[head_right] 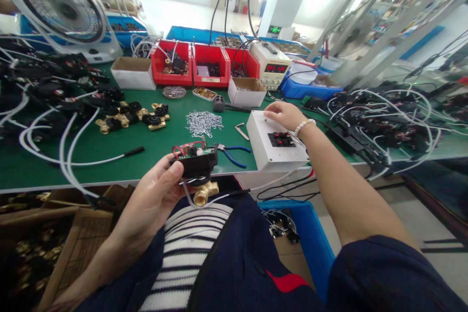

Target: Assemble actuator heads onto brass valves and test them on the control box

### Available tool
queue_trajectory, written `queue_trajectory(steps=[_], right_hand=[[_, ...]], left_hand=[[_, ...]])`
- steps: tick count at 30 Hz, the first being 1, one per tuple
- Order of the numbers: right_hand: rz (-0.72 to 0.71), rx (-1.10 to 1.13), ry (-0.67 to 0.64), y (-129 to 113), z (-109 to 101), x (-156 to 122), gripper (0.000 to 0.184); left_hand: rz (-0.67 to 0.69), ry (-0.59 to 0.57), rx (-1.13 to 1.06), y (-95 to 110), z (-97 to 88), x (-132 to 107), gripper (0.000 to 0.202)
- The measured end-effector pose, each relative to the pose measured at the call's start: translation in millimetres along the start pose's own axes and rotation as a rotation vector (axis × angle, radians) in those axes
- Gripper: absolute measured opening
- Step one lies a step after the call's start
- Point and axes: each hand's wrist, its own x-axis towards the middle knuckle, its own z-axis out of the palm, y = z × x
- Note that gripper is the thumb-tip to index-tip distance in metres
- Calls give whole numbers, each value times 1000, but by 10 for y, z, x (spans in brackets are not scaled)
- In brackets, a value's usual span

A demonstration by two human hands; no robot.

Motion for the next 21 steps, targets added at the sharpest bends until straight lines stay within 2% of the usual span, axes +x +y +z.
queue_trajectory(steps=[3,5,7,8,10,12,14,17,19,21], right_hand=[[-160,-44,91,-268,17,-243,29],[-268,-30,32,-477,166,-518,38],[-342,-146,-94,-646,408,-805,48],[-343,-237,-141,-705,544,-929,54],[-241,-420,-188,-773,797,-1108,63],[-138,-547,-199,-792,977,-1195,62],[-118,-593,-197,-785,1063,-1217,58],[-149,-486,-178,-763,1059,-1200,52],[-123,-253,-161,-758,1010,-1189,47],[-80,-42,-159,-779,933,-1200,52]], left_hand=[[55,121,-26,-59,-109,110,60],[59,153,-57,-98,-168,160,58],[59,145,-86,-119,-197,175,55],[60,135,-96,-121,-200,171,54],[61,116,-103,-111,-189,148,53],[58,104,-100,-90,-168,119,53],[54,94,-92,-71,-149,97,54],[60,91,-83,-56,-136,80,54],[59,96,-80,-51,-134,75,55],[52,98,-75,-48,-134,71,56]])
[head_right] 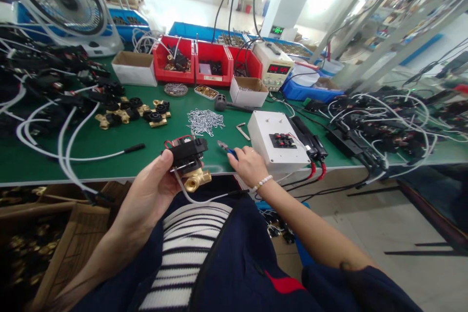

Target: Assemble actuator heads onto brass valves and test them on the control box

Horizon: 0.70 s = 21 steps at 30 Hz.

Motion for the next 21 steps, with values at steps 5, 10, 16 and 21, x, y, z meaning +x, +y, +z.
queue_trajectory(steps=[5,10,16,21], right_hand=[[7,676,-44,-207,-324,-246,52],[-138,854,435,-458,-503,-602,17],[-318,487,440,-588,-440,-698,31],[-252,366,502,-590,-550,-703,24]], left_hand=[[11,-33,10,-5,-9,1,52],[-16,-28,-19,-12,-2,-3,51],[-28,-30,37,-18,2,-23,60],[-9,-20,49,-12,11,-30,63]])
